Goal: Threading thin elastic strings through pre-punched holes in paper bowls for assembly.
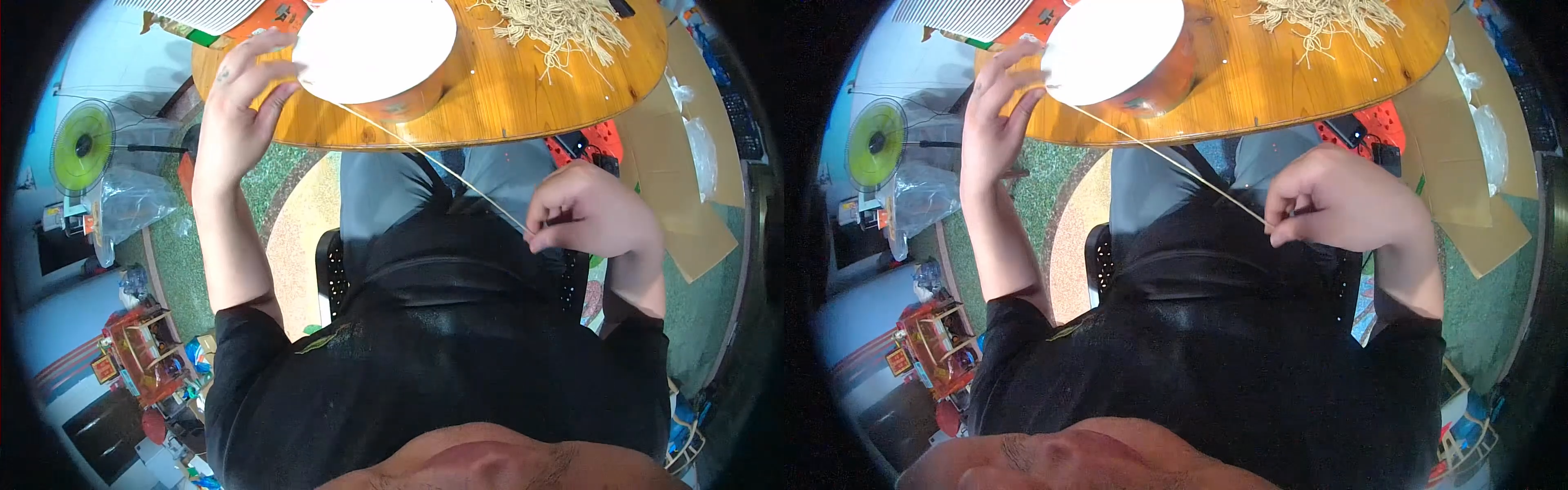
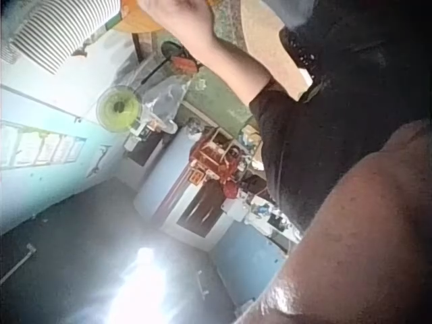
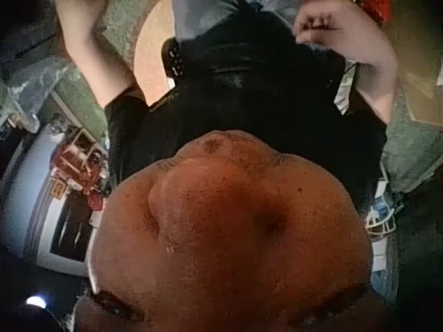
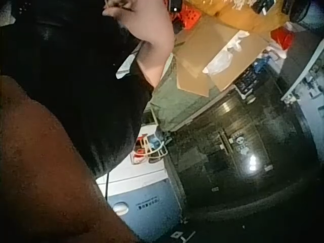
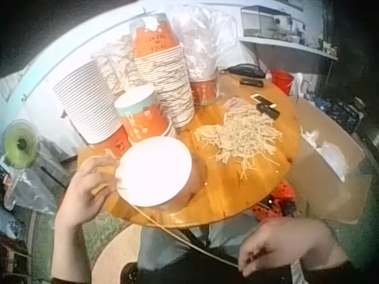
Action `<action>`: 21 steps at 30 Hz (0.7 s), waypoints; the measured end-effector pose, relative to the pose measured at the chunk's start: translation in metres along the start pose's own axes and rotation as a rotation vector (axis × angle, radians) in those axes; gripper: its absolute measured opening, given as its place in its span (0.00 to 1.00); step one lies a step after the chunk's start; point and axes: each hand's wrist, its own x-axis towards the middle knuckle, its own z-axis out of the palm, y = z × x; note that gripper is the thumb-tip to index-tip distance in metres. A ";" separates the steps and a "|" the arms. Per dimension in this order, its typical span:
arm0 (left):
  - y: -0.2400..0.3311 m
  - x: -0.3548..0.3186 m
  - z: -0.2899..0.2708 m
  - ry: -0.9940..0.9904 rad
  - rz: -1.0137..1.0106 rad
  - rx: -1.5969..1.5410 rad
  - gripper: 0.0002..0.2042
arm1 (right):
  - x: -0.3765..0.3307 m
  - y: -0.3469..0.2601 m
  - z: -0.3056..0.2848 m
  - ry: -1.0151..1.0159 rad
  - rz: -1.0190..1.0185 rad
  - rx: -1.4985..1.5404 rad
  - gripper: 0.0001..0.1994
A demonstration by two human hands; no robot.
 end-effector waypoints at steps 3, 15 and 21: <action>0.012 -0.003 0.026 0.377 -0.186 0.064 0.11 | -0.004 -0.009 -0.002 0.153 0.059 0.589 0.04; 0.104 0.003 0.087 0.284 -0.101 0.024 0.21 | 0.049 -0.059 -0.024 0.316 -0.631 1.360 0.08; 0.055 -0.021 0.048 0.170 -0.098 -0.016 0.13 | 0.049 -0.032 -0.033 0.543 -0.492 1.190 0.07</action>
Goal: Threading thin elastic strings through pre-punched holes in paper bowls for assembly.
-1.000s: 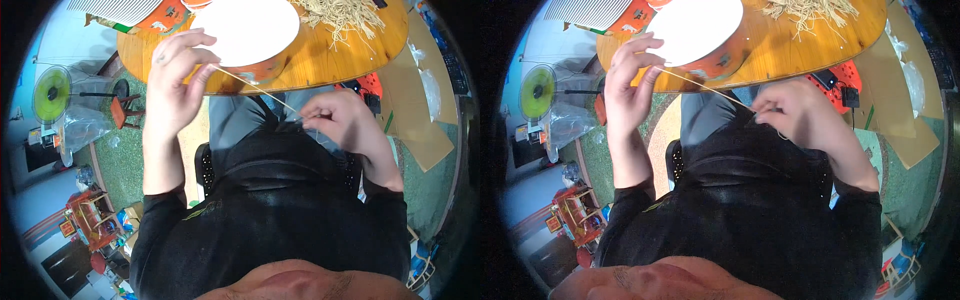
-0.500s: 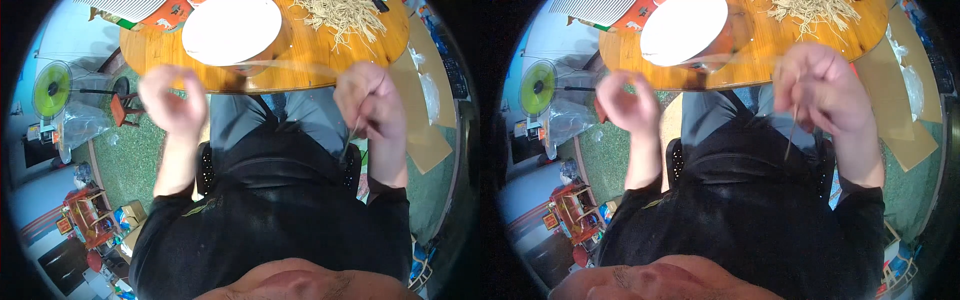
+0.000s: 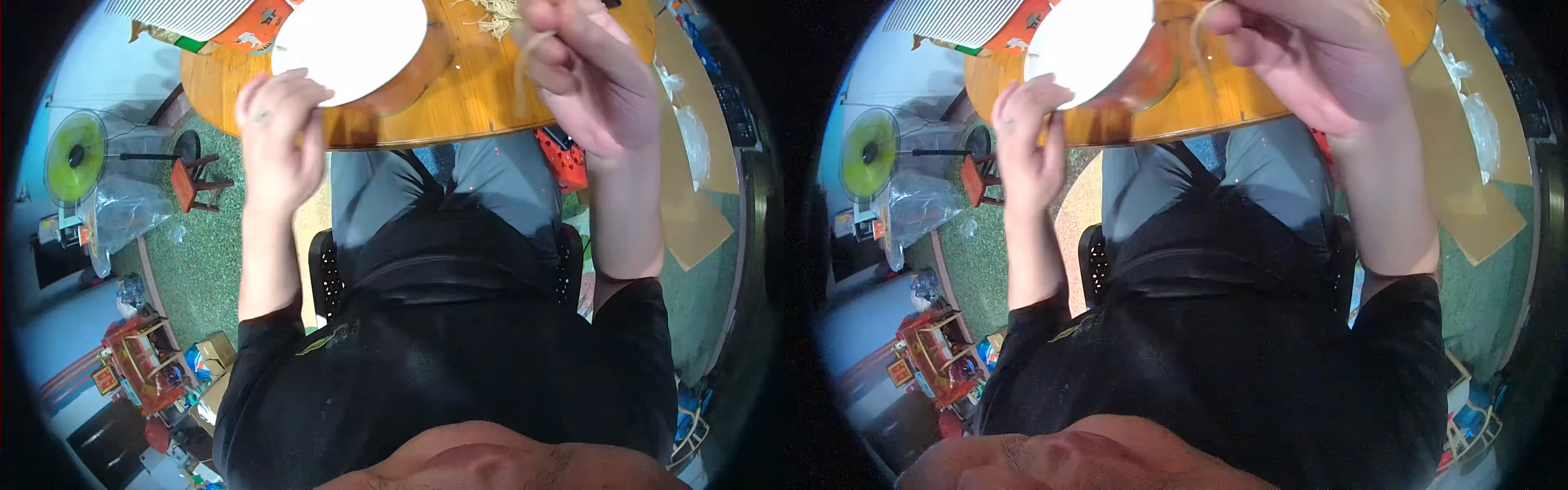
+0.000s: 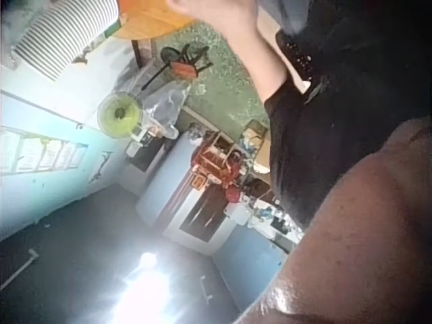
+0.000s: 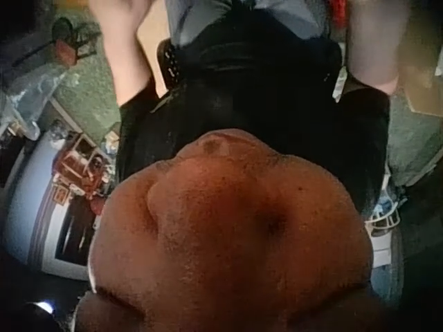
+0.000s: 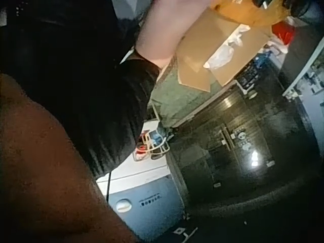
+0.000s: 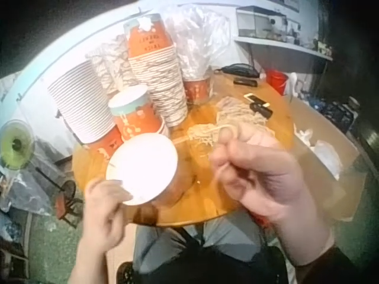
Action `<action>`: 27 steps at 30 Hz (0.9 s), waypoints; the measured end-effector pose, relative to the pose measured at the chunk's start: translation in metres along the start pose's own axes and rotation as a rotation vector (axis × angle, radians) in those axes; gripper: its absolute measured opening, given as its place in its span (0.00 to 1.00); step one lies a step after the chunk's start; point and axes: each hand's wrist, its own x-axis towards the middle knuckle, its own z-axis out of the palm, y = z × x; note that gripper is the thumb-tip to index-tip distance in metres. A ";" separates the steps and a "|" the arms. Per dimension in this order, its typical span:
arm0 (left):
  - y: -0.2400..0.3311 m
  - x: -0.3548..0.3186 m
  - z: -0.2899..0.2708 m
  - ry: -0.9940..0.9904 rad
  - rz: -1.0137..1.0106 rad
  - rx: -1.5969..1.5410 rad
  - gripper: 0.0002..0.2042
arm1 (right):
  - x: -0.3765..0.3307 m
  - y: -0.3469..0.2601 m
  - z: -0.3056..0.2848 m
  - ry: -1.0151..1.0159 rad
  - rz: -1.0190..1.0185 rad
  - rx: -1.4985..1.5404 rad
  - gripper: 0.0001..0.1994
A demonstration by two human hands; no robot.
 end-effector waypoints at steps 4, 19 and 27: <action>-0.018 -0.002 -0.022 0.011 -0.024 -0.064 0.16 | 0.002 0.015 0.002 0.100 0.059 -0.072 0.05; 0.084 0.028 0.022 0.166 -0.029 -0.416 0.12 | -0.007 0.041 0.020 0.007 0.093 -0.108 0.11; 0.085 0.018 0.003 0.161 0.041 -0.256 0.19 | -0.028 0.071 0.024 0.554 -0.529 -0.929 0.21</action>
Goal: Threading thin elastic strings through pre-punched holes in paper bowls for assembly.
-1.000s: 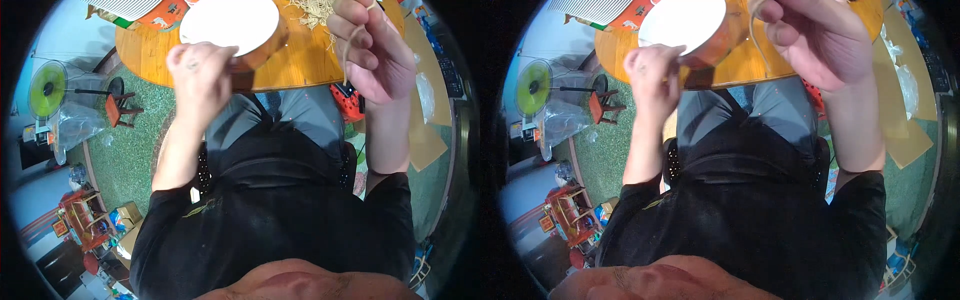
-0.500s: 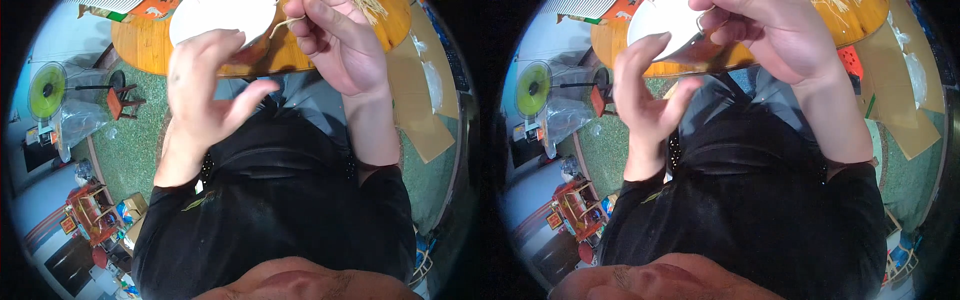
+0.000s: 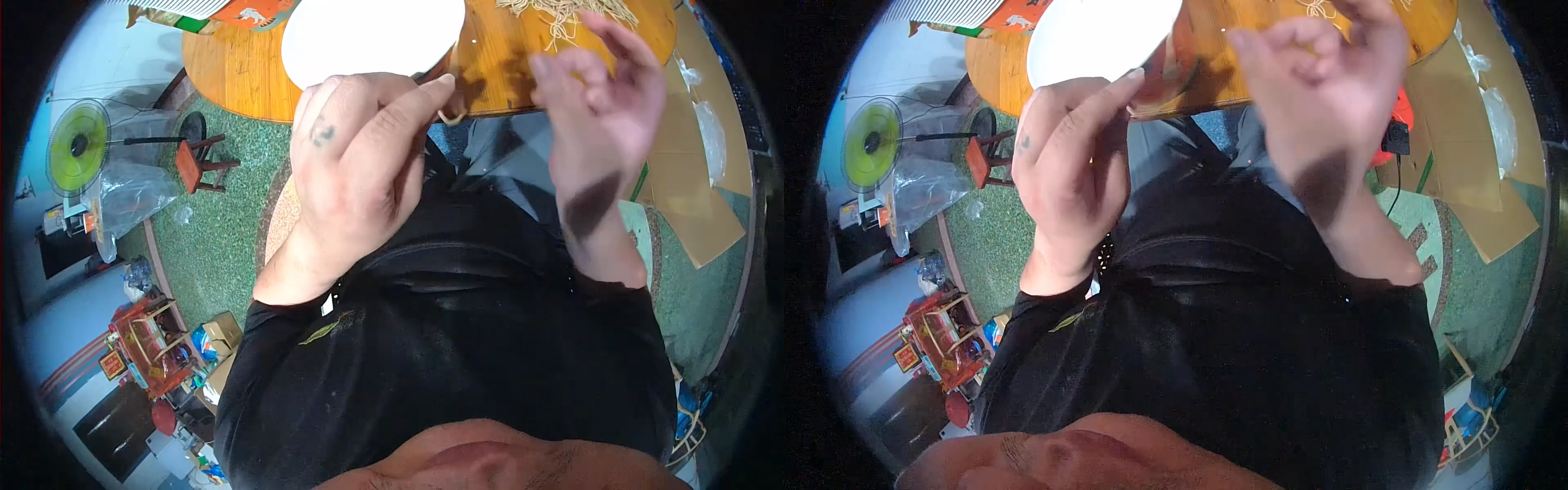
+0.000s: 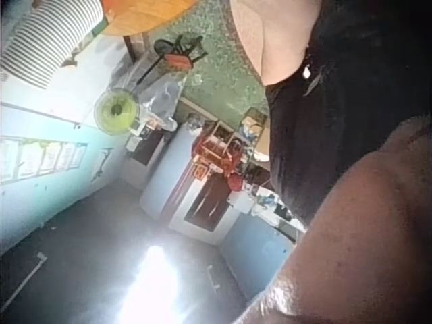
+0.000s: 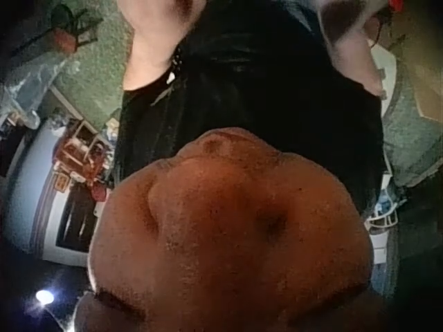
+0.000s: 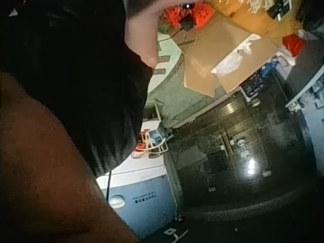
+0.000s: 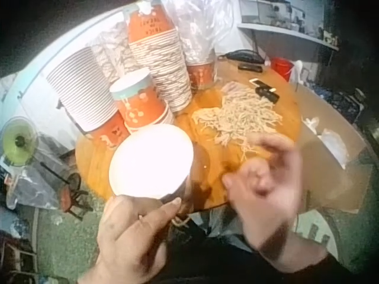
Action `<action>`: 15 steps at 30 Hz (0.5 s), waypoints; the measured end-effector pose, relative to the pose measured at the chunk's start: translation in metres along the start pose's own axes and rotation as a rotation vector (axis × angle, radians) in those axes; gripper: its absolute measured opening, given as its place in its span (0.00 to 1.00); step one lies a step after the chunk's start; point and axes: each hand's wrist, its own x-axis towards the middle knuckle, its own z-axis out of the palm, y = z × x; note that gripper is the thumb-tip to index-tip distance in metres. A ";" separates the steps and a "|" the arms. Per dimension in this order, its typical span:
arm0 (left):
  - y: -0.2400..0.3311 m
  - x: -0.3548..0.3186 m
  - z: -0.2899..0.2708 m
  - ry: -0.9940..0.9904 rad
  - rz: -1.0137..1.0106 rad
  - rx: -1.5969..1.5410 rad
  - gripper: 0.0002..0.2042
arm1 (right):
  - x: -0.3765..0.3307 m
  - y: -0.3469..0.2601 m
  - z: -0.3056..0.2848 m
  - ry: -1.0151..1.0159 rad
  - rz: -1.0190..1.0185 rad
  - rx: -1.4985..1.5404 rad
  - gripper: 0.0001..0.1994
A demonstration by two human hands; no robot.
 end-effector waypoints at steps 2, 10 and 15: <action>-0.001 -0.003 0.000 -0.020 0.095 0.064 0.20 | -0.018 0.019 -0.018 -0.304 -0.333 -0.037 0.40; 0.006 -0.016 -0.007 -0.064 0.052 0.015 0.19 | -0.038 0.037 0.001 -0.487 -0.294 -0.070 0.18; -0.008 -0.019 -0.011 -0.114 0.138 0.042 0.17 | -0.037 0.038 0.003 -0.461 -0.385 -0.137 0.07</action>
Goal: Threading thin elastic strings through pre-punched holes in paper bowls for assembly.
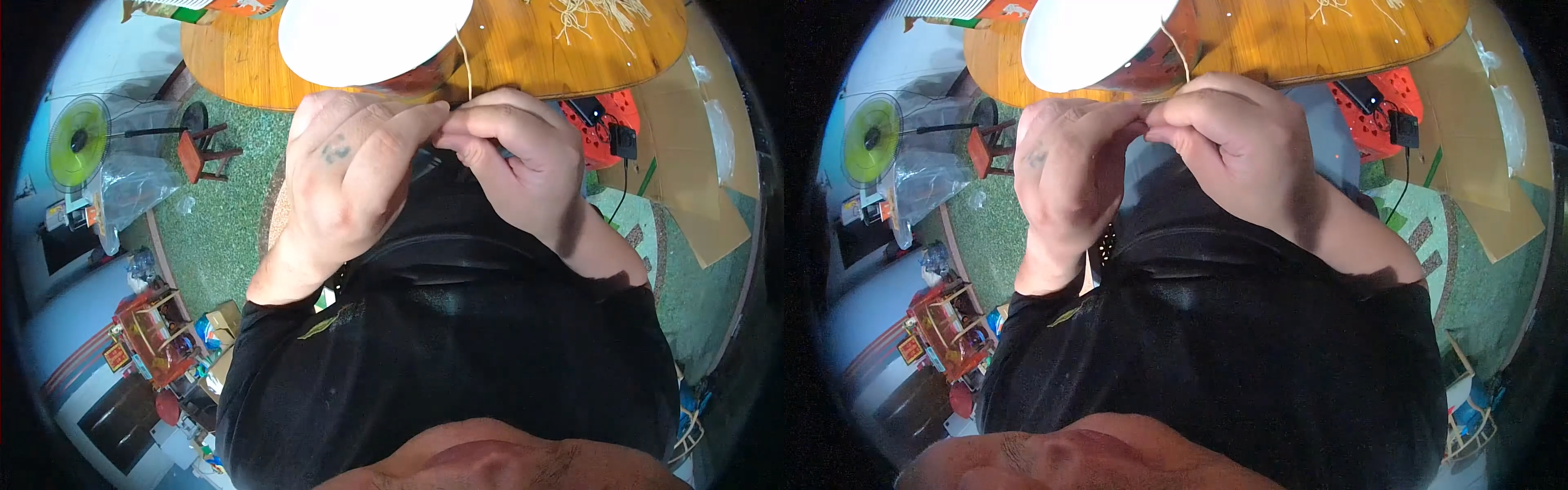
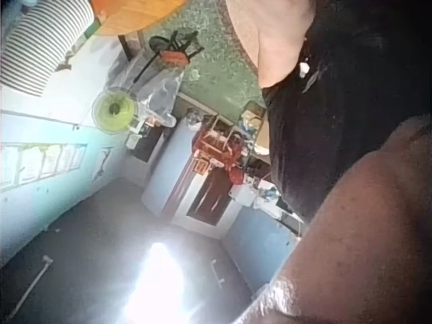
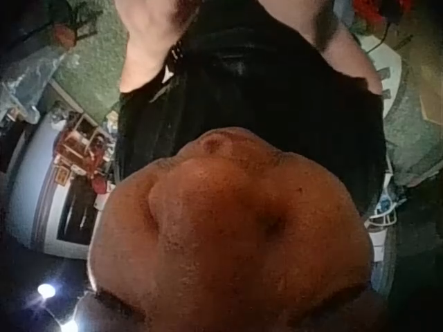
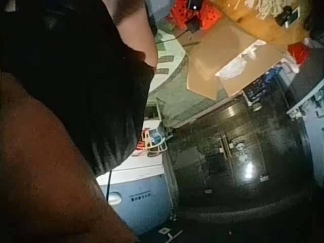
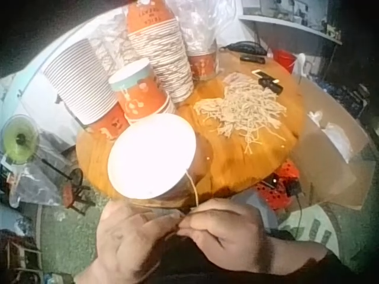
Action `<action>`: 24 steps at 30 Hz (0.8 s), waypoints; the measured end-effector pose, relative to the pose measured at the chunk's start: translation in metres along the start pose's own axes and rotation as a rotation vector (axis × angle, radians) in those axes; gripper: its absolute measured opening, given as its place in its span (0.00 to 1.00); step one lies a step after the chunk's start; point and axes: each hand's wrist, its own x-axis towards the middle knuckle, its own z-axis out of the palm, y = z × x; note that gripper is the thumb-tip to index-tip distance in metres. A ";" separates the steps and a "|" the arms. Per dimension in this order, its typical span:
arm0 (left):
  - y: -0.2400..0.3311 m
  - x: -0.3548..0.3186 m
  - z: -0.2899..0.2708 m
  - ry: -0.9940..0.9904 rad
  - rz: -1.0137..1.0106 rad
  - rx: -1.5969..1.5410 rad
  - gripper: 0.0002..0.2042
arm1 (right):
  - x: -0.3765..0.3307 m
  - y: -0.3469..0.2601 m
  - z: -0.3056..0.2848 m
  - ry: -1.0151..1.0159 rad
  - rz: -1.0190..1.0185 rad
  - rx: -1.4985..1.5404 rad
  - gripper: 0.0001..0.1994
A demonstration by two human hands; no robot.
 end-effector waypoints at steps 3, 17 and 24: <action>-0.003 0.003 -0.007 -0.031 -0.028 -0.032 0.16 | 0.006 0.002 0.001 0.033 -0.011 0.009 0.05; -0.016 0.075 -0.037 -0.457 -0.507 -0.244 0.07 | 0.010 0.013 0.024 0.216 -0.003 -0.162 0.06; -0.025 0.085 -0.043 -0.616 -0.519 -0.281 0.06 | 0.016 0.002 0.027 0.205 0.058 -0.143 0.06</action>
